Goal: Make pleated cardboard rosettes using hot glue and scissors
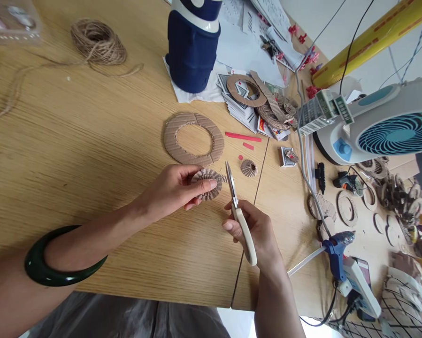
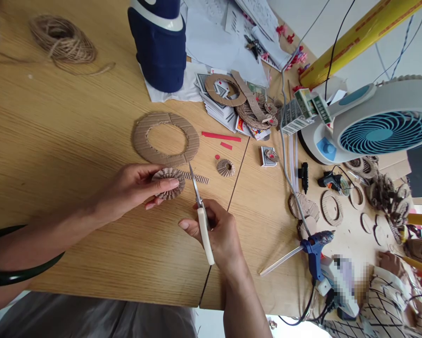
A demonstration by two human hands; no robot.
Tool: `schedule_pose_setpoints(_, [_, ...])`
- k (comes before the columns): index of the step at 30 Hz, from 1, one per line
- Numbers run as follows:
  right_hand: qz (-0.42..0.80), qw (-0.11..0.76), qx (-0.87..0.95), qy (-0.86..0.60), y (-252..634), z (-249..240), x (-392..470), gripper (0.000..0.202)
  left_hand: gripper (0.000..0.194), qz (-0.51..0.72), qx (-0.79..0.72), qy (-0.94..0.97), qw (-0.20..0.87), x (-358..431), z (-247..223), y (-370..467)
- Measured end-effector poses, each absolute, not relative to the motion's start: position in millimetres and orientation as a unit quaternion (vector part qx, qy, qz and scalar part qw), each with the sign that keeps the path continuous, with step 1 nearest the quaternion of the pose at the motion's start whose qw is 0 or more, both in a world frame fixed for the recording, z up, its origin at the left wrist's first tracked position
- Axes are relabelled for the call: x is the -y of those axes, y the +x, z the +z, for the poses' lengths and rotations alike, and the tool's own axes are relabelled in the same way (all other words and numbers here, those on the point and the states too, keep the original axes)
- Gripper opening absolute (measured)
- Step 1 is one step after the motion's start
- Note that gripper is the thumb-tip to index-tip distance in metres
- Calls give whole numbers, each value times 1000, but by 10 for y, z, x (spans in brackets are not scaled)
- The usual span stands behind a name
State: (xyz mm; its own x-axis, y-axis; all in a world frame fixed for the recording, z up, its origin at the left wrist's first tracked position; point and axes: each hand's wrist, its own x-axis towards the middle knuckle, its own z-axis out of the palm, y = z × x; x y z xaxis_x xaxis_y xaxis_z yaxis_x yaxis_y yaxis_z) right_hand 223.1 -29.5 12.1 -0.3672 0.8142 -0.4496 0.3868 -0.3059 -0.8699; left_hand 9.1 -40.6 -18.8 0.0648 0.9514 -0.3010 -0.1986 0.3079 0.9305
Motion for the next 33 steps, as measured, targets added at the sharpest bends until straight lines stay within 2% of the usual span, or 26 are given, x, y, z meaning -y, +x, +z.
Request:
schedule_pose_setpoints(7, [558, 331, 574, -500, 2145, 91, 325, 32, 31, 324, -425, 469, 703, 458, -228, 117])
schedule_pose_setpoints(13, [567, 332, 579, -483, 2116, 64, 351, 29, 20, 270, -402, 496, 721, 486, -186, 165])
schedule_pose_setpoints(23, [537, 398, 536, -515, 2118, -2, 341, 29, 29, 378, -455, 391, 705, 516, -268, 253])
schedule_pose_setpoints(28, [544, 373, 551, -512, 2106, -13, 374, 32, 26, 433, -464, 365, 681, 526, -255, 287])
schedule_pose_setpoints(33, [537, 354, 557, -526, 2100, 3, 397, 34, 22, 431, -450, 365, 691, 532, -214, 319])
